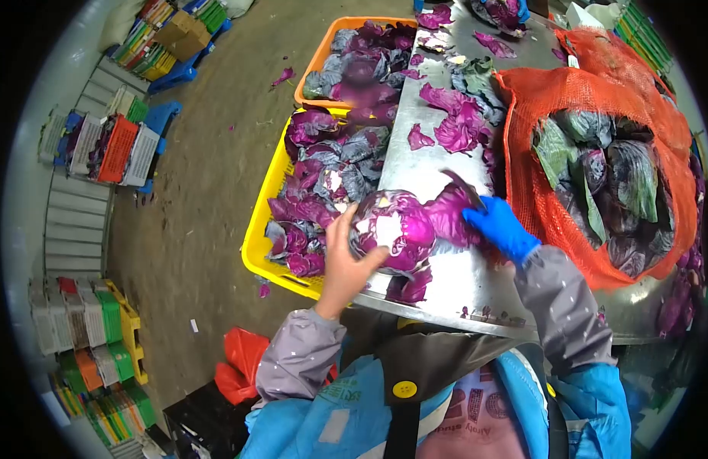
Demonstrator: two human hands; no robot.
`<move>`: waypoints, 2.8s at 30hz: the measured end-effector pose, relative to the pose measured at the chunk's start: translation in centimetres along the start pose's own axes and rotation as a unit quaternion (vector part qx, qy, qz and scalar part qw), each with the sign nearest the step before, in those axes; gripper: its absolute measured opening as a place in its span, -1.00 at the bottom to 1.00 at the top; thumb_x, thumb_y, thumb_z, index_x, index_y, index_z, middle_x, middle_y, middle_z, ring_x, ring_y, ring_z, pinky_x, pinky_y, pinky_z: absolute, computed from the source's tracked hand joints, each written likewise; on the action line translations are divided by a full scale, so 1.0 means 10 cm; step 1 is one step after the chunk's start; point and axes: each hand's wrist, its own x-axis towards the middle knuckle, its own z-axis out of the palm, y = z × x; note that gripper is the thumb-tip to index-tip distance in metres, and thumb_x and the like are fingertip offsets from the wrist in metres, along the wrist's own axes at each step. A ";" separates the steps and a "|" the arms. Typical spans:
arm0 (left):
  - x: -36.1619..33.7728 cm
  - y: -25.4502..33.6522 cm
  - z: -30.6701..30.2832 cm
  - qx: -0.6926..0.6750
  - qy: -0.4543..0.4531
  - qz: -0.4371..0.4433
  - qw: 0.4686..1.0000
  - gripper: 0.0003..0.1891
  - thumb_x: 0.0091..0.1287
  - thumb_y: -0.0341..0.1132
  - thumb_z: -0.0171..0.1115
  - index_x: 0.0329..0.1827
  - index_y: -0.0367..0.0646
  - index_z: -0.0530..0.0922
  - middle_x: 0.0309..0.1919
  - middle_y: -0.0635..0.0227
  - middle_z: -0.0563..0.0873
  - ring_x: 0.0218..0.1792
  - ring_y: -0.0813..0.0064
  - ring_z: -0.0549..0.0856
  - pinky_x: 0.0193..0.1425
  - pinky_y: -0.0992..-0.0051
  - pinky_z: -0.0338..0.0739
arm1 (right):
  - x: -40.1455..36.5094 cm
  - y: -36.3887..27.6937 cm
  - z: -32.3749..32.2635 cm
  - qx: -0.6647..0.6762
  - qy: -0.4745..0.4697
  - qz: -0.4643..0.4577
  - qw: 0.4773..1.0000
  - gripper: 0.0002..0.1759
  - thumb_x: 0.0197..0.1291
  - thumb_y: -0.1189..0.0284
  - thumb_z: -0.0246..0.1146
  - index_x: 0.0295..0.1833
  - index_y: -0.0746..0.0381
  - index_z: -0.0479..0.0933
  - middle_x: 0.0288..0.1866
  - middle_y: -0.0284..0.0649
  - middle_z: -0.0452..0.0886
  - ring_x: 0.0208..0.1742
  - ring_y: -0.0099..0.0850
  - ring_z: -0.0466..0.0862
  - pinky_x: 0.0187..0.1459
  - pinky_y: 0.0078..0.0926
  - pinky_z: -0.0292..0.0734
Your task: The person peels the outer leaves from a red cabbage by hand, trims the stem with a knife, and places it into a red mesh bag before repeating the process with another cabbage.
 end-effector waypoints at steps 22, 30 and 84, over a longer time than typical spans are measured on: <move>0.33 0.44 0.55 0.114 0.090 0.065 0.987 -0.02 -0.20 -0.17 0.56 0.28 -0.36 0.20 0.16 -0.10 0.31 0.21 -0.08 0.31 0.32 0.04 0.21 | 0.03 -0.90 0.13 -0.238 0.004 -0.233 0.943 -0.44 0.24 0.41 0.08 0.37 -0.18 0.33 -0.09 -0.05 0.45 -0.22 -0.06 0.64 -0.22 -0.20 0.59; 0.18 0.52 0.55 0.175 0.038 0.112 0.977 -0.06 -0.23 -0.11 0.52 0.24 -0.30 0.25 0.17 -0.07 0.32 0.25 -0.06 0.29 0.35 0.03 0.16 | 0.81 -0.68 -0.15 -0.272 -0.065 -0.126 0.952 -0.47 0.22 0.35 0.20 0.33 0.07 0.38 -0.01 0.08 0.56 -0.01 0.01 0.59 0.00 -0.18 0.50; 0.18 0.45 0.02 0.279 -0.075 0.211 0.934 0.00 -0.28 0.08 0.58 0.34 0.04 0.36 0.28 -0.02 0.27 0.33 -0.04 0.28 0.33 0.01 0.15 | 0.23 0.35 0.52 0.085 0.051 -0.132 0.986 -0.76 0.24 0.37 0.19 -0.08 0.27 0.61 -0.34 -0.13 0.67 -0.27 -0.47 0.67 -0.19 -0.47 0.55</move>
